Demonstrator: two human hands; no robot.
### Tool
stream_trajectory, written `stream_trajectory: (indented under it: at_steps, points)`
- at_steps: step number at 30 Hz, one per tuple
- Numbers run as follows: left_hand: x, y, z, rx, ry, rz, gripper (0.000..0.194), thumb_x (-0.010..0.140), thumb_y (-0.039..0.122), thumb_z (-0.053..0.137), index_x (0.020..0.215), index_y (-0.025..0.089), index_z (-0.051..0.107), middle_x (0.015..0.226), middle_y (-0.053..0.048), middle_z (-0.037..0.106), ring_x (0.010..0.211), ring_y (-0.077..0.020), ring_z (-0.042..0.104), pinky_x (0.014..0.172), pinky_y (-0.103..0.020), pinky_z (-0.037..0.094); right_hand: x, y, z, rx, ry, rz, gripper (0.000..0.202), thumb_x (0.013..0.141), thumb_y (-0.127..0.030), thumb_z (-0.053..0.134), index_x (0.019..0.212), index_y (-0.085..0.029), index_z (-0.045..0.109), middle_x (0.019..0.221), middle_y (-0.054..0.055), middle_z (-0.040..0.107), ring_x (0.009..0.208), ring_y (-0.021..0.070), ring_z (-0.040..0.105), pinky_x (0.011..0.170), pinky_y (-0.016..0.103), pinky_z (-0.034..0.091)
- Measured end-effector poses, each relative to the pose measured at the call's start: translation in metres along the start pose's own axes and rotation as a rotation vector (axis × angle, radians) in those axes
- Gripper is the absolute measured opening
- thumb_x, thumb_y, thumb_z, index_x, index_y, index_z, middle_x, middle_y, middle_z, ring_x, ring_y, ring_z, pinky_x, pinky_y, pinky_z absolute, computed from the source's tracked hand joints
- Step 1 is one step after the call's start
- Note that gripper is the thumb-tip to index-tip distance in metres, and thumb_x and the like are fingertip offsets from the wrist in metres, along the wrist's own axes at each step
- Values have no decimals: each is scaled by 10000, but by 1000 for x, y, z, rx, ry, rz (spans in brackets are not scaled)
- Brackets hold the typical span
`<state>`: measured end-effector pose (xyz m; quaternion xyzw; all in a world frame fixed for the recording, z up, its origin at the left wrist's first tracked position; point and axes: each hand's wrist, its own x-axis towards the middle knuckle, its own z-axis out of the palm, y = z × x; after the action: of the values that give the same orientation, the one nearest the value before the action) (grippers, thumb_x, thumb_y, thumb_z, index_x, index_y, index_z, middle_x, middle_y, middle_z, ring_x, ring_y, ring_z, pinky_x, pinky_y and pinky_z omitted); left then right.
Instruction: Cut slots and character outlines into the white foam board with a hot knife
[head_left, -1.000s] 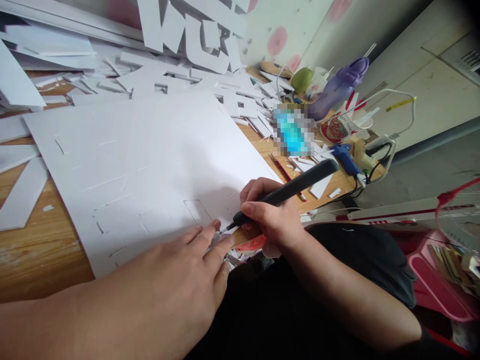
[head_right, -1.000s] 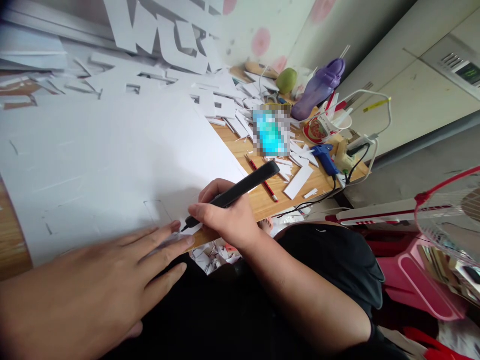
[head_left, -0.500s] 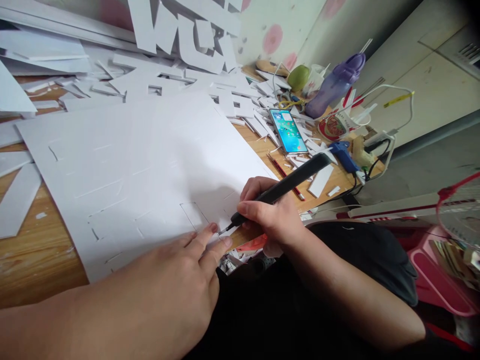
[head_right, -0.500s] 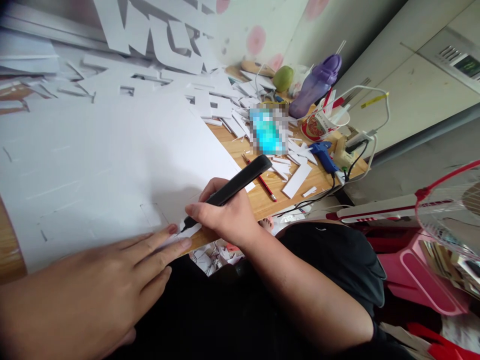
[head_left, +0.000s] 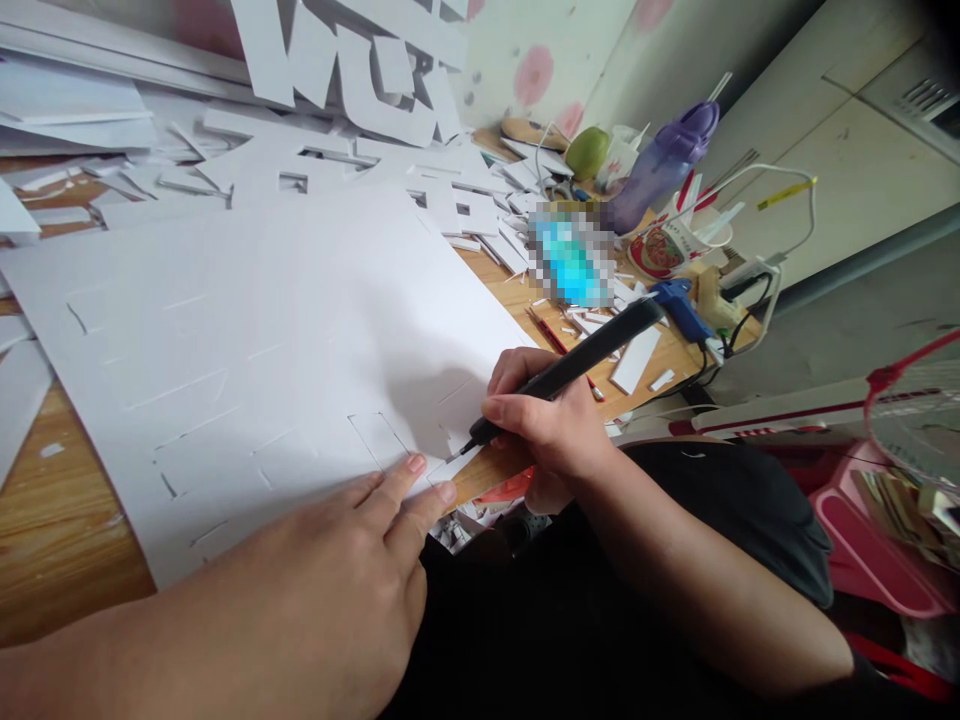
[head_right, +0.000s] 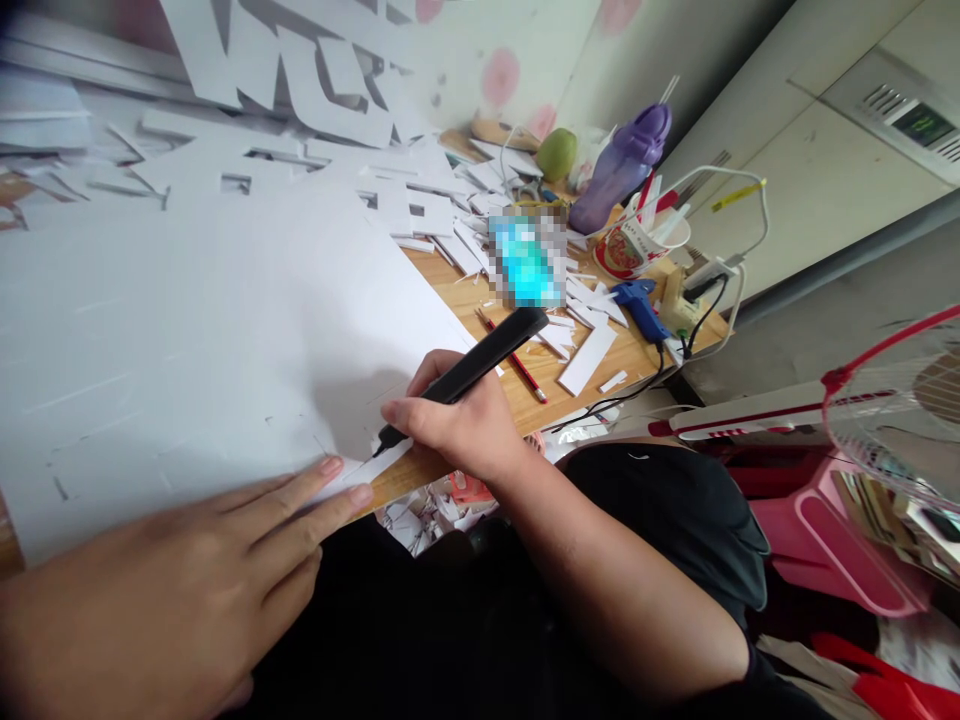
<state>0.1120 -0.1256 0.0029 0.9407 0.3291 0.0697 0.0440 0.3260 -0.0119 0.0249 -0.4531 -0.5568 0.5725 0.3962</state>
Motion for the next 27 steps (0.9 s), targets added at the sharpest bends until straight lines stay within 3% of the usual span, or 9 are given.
stream_trajectory:
  at_steps: [4,9,16,20,23,27]
  points:
    - [-5,3,9,-13,17,-42,310,881,402,658,1041,213,843,1398,-177,712,1474,-371,477,1106,-504,456,1,3,-6,13,-33,-20,204,680,-272,796,610,-201,619,538,-48,603,425,99,541,397,208,409]
    - [-6,2,8,-49,-18,-16,352,885,449,632,1041,217,846,1395,-170,715,1494,-380,452,1139,-519,446,3,7,-11,38,-43,-50,205,692,-268,811,617,-198,634,546,-46,614,418,93,535,384,201,411]
    - [-3,3,9,-35,-29,-21,340,873,422,662,1060,207,847,1402,-176,712,1438,-392,525,1104,-511,474,5,11,-14,85,-50,-79,213,695,-257,838,626,-198,645,555,-45,623,416,96,546,378,202,425]
    - [7,0,-7,-53,-194,-57,327,877,405,679,1077,207,846,1418,-181,697,1410,-390,567,1083,-502,506,4,14,-15,73,-36,-86,205,703,-257,825,622,-200,645,551,-44,619,417,104,549,369,201,410]
    - [16,-4,-24,-98,-353,5,358,869,408,705,1147,220,827,1370,-150,733,1462,-370,520,1125,-484,503,2,18,-15,83,-33,-122,212,705,-266,843,632,-200,655,561,-44,619,434,101,542,382,200,403]
    - [24,-7,-39,-93,-417,46,299,929,352,657,1125,209,832,1217,-155,801,1494,-355,481,1123,-491,523,-2,21,-15,150,-30,-147,200,733,-271,860,669,-199,685,587,-39,630,469,103,559,423,207,452]
